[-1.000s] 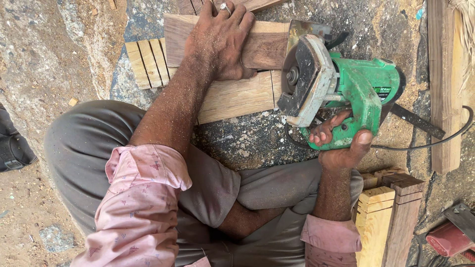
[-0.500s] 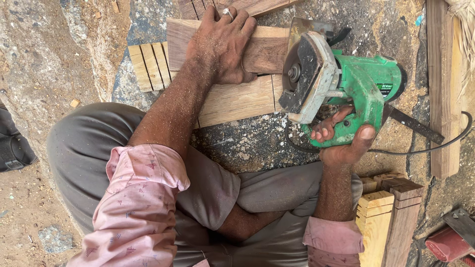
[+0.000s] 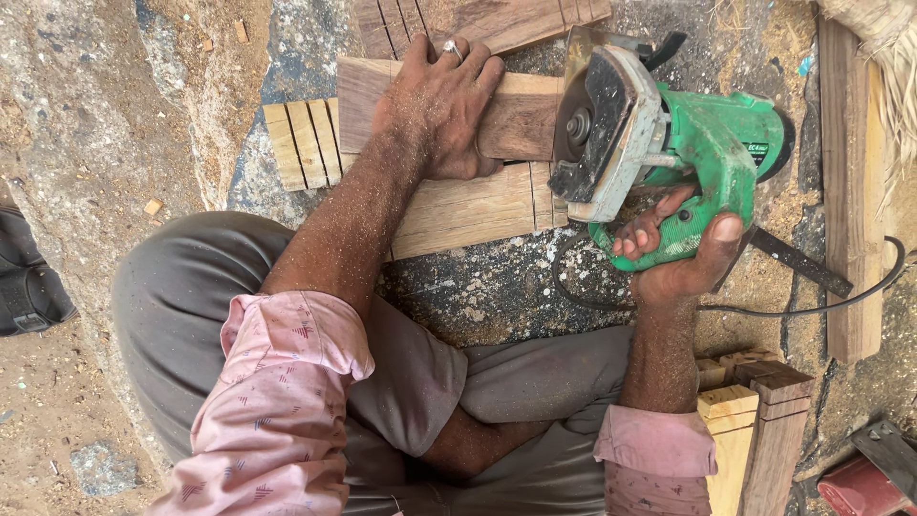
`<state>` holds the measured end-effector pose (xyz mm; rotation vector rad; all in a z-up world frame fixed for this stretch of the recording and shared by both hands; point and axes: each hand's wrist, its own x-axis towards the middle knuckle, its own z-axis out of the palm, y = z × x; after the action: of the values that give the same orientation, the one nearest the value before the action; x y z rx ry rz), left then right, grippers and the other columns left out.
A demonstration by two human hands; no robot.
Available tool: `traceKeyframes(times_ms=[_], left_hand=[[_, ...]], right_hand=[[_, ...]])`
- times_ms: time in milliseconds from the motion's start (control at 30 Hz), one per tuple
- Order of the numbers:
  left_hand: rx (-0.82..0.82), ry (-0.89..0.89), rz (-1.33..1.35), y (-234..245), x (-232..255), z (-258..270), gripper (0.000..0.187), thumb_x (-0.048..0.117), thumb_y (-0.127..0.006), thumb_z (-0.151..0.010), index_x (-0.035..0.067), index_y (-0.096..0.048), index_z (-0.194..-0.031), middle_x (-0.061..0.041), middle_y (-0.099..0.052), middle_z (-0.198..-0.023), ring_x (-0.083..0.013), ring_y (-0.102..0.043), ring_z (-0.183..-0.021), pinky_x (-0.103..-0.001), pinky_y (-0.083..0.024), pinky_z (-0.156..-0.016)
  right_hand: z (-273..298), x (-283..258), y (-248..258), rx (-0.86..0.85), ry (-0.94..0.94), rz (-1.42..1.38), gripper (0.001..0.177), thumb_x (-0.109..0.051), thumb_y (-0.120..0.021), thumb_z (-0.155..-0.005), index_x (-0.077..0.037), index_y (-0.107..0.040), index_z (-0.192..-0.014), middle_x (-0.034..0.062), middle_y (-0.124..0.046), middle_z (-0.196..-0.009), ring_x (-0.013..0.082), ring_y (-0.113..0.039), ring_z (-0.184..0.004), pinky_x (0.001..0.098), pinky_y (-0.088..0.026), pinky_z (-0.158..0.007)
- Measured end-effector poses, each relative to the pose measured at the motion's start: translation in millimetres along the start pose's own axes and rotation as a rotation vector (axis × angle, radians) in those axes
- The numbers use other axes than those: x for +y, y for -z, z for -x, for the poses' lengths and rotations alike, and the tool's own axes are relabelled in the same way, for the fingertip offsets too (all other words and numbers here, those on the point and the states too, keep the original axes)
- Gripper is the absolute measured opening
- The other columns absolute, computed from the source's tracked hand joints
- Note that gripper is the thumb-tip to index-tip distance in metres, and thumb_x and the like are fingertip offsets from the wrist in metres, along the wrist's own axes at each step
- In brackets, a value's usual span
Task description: The person uses a green handheld power saw to cut multiple rectangular wooden planks into smaller pieces. The person holds each plank with one hand and guides the saw with the other, stacking the cut pieces on the ground.
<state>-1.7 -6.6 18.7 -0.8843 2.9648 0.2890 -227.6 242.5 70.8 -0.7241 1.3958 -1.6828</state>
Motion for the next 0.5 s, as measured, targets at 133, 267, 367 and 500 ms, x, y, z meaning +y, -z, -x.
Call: traceKeyframes(times_ms=[133,267,367,500], left_hand=[[0.005,-0.001,-0.009,2.2,0.5,1.1,0.117,0.088,-0.071,-0.066,0.004,-0.044,-0.143,-0.016,-0.053,-0.135,-0.029,-0.05,-0.129,-0.057,-0.036,-0.106],[-0.039,-0.003,-0.009,3.5,1.4,1.5,0.116,0.087,-0.072,-0.066,0.005,-0.044,-0.143,-0.014,-0.053,-0.135,-0.0289,-0.05,-0.128,-0.057,-0.036,-0.107],[-0.027,-0.007,-0.019,4.6,0.7,-1.1,0.118,0.087,-0.072,-0.065,0.004,-0.043,-0.143,-0.014,-0.053,-0.135,-0.0284,-0.051,-0.128,-0.056,-0.037,-0.105],[-0.03,-0.002,0.026,3.4,0.1,-0.3,0.118,0.088,-0.072,-0.066,0.004,-0.042,-0.144,-0.015,-0.053,-0.135,-0.0289,-0.053,-0.124,-0.056,-0.035,-0.108]], right_hand=[[-2.3,0.4,-6.2,0.04,0.031,0.045,0.067,-0.072,-0.063,-0.099,-0.006,-0.057,-0.109,0.0092,-0.051,-0.068,0.0206,-0.051,-0.058,0.0397,-0.05,-0.058],[-7.5,-1.3,-13.7,0.018,0.037,0.069,0.069,-0.075,-0.06,-0.1,-0.006,-0.057,-0.107,0.0072,-0.049,-0.067,0.0188,-0.05,-0.057,0.0368,-0.05,-0.057],[-16.9,-3.0,-15.6,0.017,0.042,0.094,0.069,-0.075,-0.059,-0.099,-0.006,-0.057,-0.106,0.0068,-0.049,-0.066,0.0183,-0.05,-0.055,0.0363,-0.05,-0.056],[-31.2,-0.6,-15.4,-0.029,0.066,0.051,0.068,-0.073,-0.059,-0.102,-0.005,-0.057,-0.106,0.006,-0.049,-0.066,0.0175,-0.051,-0.056,0.0357,-0.051,-0.055]])
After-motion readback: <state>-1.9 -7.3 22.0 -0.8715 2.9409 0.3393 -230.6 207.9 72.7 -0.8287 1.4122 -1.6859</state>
